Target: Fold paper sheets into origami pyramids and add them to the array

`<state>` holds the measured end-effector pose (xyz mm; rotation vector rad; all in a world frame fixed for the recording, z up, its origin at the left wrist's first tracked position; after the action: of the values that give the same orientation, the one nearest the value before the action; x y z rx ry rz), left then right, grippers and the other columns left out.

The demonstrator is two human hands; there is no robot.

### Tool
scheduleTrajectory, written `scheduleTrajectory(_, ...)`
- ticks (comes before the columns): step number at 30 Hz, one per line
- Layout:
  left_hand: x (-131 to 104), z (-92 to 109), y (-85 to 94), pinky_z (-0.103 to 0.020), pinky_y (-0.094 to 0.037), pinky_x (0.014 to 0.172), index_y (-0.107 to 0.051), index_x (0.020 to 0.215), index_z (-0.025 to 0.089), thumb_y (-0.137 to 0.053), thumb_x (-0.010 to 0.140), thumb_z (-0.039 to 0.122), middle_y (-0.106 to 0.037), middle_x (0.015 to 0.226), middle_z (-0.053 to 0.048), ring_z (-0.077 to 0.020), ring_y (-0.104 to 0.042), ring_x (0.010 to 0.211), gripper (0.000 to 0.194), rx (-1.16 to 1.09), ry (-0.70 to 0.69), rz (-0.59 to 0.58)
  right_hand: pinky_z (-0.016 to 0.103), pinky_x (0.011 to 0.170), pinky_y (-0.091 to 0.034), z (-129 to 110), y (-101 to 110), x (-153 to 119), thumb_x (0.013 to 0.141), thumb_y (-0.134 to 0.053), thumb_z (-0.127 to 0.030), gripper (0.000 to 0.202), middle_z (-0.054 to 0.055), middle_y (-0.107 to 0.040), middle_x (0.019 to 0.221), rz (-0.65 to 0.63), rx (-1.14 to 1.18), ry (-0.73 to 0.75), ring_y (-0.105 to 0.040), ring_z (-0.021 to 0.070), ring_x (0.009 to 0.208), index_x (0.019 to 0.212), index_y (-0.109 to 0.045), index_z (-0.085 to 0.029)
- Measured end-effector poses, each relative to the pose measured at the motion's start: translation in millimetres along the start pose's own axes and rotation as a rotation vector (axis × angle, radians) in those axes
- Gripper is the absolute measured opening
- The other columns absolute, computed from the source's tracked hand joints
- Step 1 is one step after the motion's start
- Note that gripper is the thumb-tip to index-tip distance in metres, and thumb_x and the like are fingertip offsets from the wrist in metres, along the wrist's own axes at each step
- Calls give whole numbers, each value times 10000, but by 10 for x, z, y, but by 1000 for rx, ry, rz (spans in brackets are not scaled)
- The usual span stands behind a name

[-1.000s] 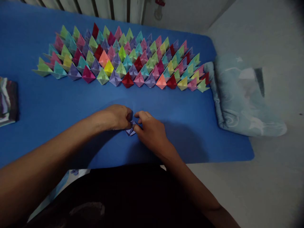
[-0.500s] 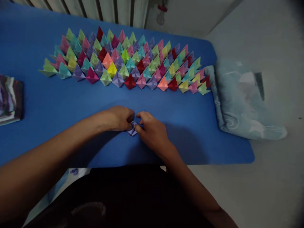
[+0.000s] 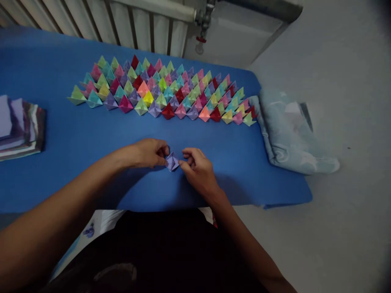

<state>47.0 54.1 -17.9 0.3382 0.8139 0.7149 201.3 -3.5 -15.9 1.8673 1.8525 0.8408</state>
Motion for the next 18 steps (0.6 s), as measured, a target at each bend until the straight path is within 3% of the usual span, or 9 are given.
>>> scheduleTrajectory(2,-72,-63,6,-245,-454,579,-583,919,211,-552,738,238,-623,748,5,-169,-620,677,185,-49,-9,90,309,767,-507,-1,42,-115,860,-572,-210,165,53,-658,943,40,30,-1,-615,164,781,1007,-647,-199)
scheduleTrajectory(5,-144,-60,-36,-246,-442,576,-609,857,195,-522,790,286,-624,712,-7,-163,-601,653,142,10,-38,181,310,788,-513,-72,15,-227,886,-552,-200,125,59,-657,960,-6,-19,41,-624,171,818,947,-661,-201)
scheduleTrajectory(12,-124,-81,-113,-236,-437,504,-626,821,184,-538,774,279,-582,660,14,-139,-536,565,138,-104,-56,154,341,905,-494,-175,-86,-199,889,-508,-147,249,87,-653,1006,-66,-201,137,-625,209,969,1064,-681,-186)
scheduleTrajectory(18,-25,-92,4,-235,-484,525,-599,831,195,-585,734,282,-624,722,7,-150,-597,630,131,-198,-107,155,334,833,-515,-154,-22,-263,860,-488,-119,259,77,-668,973,3,-150,103,-627,202,889,1033,-665,-194)
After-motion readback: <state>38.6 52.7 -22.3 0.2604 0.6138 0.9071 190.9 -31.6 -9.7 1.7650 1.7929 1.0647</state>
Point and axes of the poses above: each hand's wrist, its own x-axis towards the middle knuckle, its own y-axis out of the back of the hand, z = x × y, the point moved 6 cm from there along x, towards the middle knuckle
